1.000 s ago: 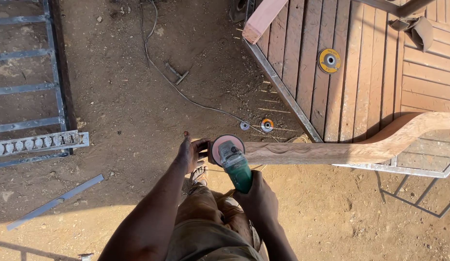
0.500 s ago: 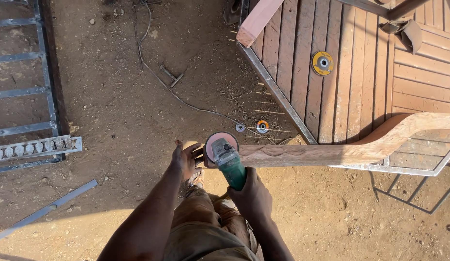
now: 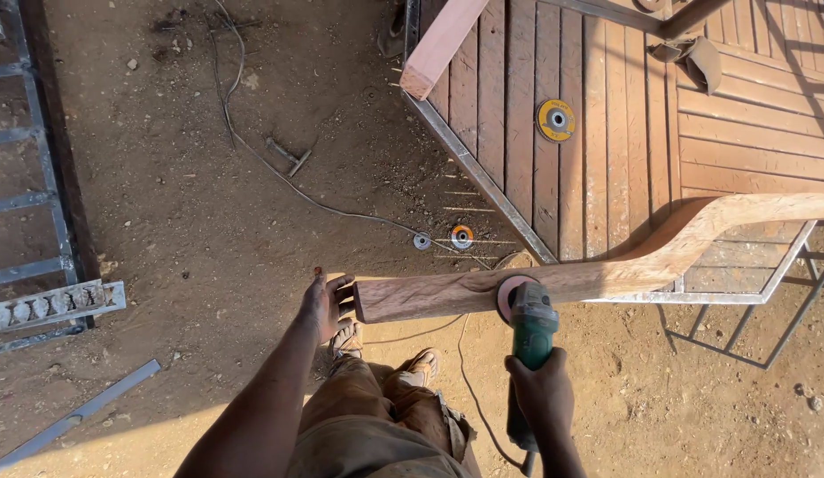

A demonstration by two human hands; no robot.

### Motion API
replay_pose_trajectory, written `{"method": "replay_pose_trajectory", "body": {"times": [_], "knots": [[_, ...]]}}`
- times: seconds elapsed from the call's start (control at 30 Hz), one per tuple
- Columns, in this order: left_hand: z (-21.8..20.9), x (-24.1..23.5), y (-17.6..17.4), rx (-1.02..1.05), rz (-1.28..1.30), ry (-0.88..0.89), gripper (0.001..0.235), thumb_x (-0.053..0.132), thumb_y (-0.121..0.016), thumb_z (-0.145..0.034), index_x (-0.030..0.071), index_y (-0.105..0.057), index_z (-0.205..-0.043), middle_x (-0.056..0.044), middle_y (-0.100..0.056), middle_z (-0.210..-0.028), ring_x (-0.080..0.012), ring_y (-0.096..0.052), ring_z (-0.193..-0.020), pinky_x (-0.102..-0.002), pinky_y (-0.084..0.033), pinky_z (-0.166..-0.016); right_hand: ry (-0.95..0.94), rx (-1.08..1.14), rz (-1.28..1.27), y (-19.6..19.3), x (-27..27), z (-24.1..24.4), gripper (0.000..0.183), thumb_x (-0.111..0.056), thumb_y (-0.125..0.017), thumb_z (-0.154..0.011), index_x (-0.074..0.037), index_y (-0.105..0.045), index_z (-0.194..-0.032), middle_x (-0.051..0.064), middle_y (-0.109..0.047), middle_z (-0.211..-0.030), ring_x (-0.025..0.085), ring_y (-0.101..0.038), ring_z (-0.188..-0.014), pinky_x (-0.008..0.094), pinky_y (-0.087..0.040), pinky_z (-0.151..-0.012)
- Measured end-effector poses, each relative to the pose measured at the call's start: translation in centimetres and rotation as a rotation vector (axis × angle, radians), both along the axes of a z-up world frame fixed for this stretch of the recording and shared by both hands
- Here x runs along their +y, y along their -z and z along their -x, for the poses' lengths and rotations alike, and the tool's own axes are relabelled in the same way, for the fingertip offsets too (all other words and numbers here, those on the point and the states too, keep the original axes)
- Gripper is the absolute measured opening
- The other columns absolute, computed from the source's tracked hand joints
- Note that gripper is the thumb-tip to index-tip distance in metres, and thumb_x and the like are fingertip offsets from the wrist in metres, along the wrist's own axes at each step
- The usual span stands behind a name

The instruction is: Sanding a curved wooden plank using a handheld angle grinder

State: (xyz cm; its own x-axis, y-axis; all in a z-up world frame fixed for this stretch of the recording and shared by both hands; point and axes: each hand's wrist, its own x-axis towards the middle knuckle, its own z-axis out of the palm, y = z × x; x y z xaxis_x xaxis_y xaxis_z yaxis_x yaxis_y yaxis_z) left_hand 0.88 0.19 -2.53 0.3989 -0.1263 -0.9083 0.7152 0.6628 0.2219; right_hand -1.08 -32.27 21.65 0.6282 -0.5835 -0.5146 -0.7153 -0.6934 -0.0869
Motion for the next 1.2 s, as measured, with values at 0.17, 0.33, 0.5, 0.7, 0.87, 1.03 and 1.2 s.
{"method": "replay_pose_trajectory", "body": {"times": [0.17, 0.33, 0.5, 0.7, 0.87, 1.03, 1.2], "knots": [[-0.1, -1.2, -1.7, -0.023, -0.020, -0.014, 0.075, 0.071, -0.021, -0.104, 0.019, -0.069, -0.130, -0.016, -0.070, -0.116, -0.0321, -0.061, -0.106, -0.053, -0.042, -0.099, -0.150, 0.035, -0.112, 0.7, 5.5, 1.7, 0.048, -0.042, -0.071, -0.073, -0.015, -0.051, -0.108, 0.016, -0.074, -0.097, 0.041, -0.068, -0.084, 0.051, -0.048, -0.072], [-1.1, -2.2, -3.2, -0.044, -0.092, 0.027, 0.060, 0.060, -0.029, -0.108, 0.019, -0.071, -0.123, -0.018, -0.068, -0.118, -0.0323, -0.060, -0.105, -0.052, -0.048, -0.089, -0.391, 0.106, -0.126, 1.1, 5.8, 1.9, 0.055, -0.043, -0.072, -0.069, -0.022, -0.053, -0.116, 0.008, -0.074, -0.107, 0.043, -0.068, -0.092, 0.056, -0.050, -0.072], [-2.4, -4.4, -7.2, -0.132, -0.449, 0.383, 0.087, 0.069, -0.032, -0.092, 0.014, -0.034, -0.160, -0.014, -0.027, -0.169, -0.0397, -0.029, -0.154, -0.054, -0.021, -0.127, -0.205, 0.029, -0.094, 0.0, 1.9, 0.9, 0.048, -0.044, -0.067, -0.071, -0.020, -0.053, -0.111, 0.012, -0.073, -0.103, 0.043, -0.067, -0.090, 0.053, -0.048, -0.072], [-2.5, -5.6, -0.5, -0.004, -0.785, 0.444, 0.062, 0.048, -0.035, -0.103, 0.002, -0.051, -0.140, -0.025, -0.060, -0.134, -0.0415, -0.062, -0.114, -0.057, -0.050, -0.086, -0.012, -0.073, -0.012, 2.8, -10.6, -1.3, 0.051, -0.044, -0.070, -0.070, -0.014, -0.049, -0.105, 0.018, -0.073, -0.095, 0.044, -0.068, -0.087, 0.054, -0.046, -0.072], [-2.6, -6.5, -3.0, 0.037, -0.784, 0.339, 0.062, 0.055, -0.037, -0.103, 0.003, -0.051, -0.133, -0.017, -0.054, -0.112, -0.0336, -0.053, -0.097, -0.053, -0.041, -0.080, 0.117, -0.123, 0.013, 2.2, -15.9, -3.0, 0.055, -0.043, -0.069, -0.072, -0.008, -0.052, -0.111, 0.023, -0.072, -0.101, 0.048, -0.068, -0.092, 0.056, -0.048, -0.076], [-2.2, -6.9, -0.5, -0.057, -0.918, 0.251, 0.034, 0.038, -0.038, -0.102, 0.013, -0.046, -0.080, -0.002, -0.038, -0.064, -0.0177, -0.032, -0.055, -0.046, -0.022, -0.053, 0.061, -0.135, -0.099, 2.6, -12.2, -0.9, 0.050, -0.041, -0.072, -0.072, -0.011, -0.046, -0.103, 0.021, -0.072, -0.091, 0.046, -0.067, -0.083, 0.054, -0.046, -0.070], [-2.2, -7.0, -0.5, -0.089, -1.104, 0.308, 0.046, 0.036, -0.033, -0.113, 0.008, -0.053, -0.082, -0.005, -0.048, -0.066, -0.0195, -0.042, -0.058, -0.043, -0.032, -0.055, -0.357, 0.014, -0.230, 4.2, -7.8, 2.2, 0.050, -0.041, -0.074, -0.069, -0.020, -0.049, -0.107, 0.012, -0.072, -0.101, 0.048, -0.065, -0.087, 0.058, -0.045, -0.066]]}}
